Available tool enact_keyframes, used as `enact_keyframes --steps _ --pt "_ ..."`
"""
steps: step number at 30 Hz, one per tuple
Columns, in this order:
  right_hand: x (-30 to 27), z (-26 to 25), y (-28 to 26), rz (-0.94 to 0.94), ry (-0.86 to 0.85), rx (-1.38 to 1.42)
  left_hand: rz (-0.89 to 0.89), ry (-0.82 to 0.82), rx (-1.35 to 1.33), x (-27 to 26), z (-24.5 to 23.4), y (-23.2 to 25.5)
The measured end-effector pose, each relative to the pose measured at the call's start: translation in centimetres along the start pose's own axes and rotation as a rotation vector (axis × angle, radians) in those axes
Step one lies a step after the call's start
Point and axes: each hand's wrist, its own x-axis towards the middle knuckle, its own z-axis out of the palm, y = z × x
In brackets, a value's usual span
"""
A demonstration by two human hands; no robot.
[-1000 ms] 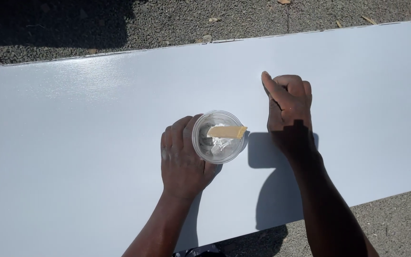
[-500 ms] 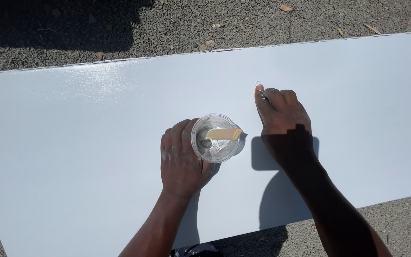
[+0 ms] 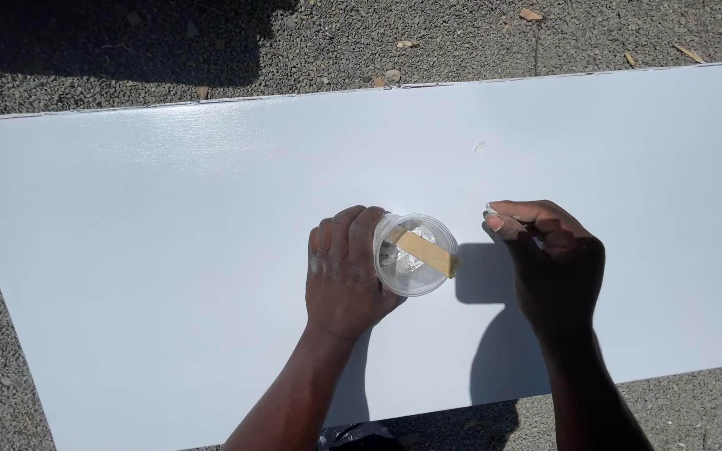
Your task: Applying filler to small holes in a white furniture piece using a wooden stick, followed by painting the edges with white paint using a brush.
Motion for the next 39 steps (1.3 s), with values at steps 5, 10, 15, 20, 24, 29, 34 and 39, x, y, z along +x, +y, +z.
enact_keyframes --steps 5,10,15,20,24,29,34,39 --pt "-1.7 -0.6 -6.1 -0.052 -0.038 -0.038 0.039 0.178 -0.002 0.1 0.1 0.5" --pt "-1.6 -2.0 -6.0 -0.529 -0.355 -0.303 0.037 0.19 0.012 0.0 0.1 0.6" --pt "-0.6 -2.3 -6.6 -0.501 -0.395 -0.356 0.039 0.176 -0.013 0.1 0.1 0.3" --pt "0.9 -3.3 -6.9 -0.43 -0.559 -0.525 0.07 0.217 0.001 0.4 -0.4 0.4" --pt "0.8 -2.1 -7.9 -0.339 -0.494 -0.561 0.065 0.226 -0.005 0.5 -0.6 0.6" --pt "1.2 -0.7 -8.2 -0.619 -0.513 -0.596 0.053 0.216 -0.038 0.3 -0.4 0.4" --pt "2.1 -0.3 -8.0 -0.681 -0.497 -0.673 0.057 0.195 -0.048 0.1 -0.3 0.2" --pt "2.4 1.7 -7.9 -0.99 -0.368 -1.002 0.057 0.193 -0.06 0.0 -0.1 0.1"
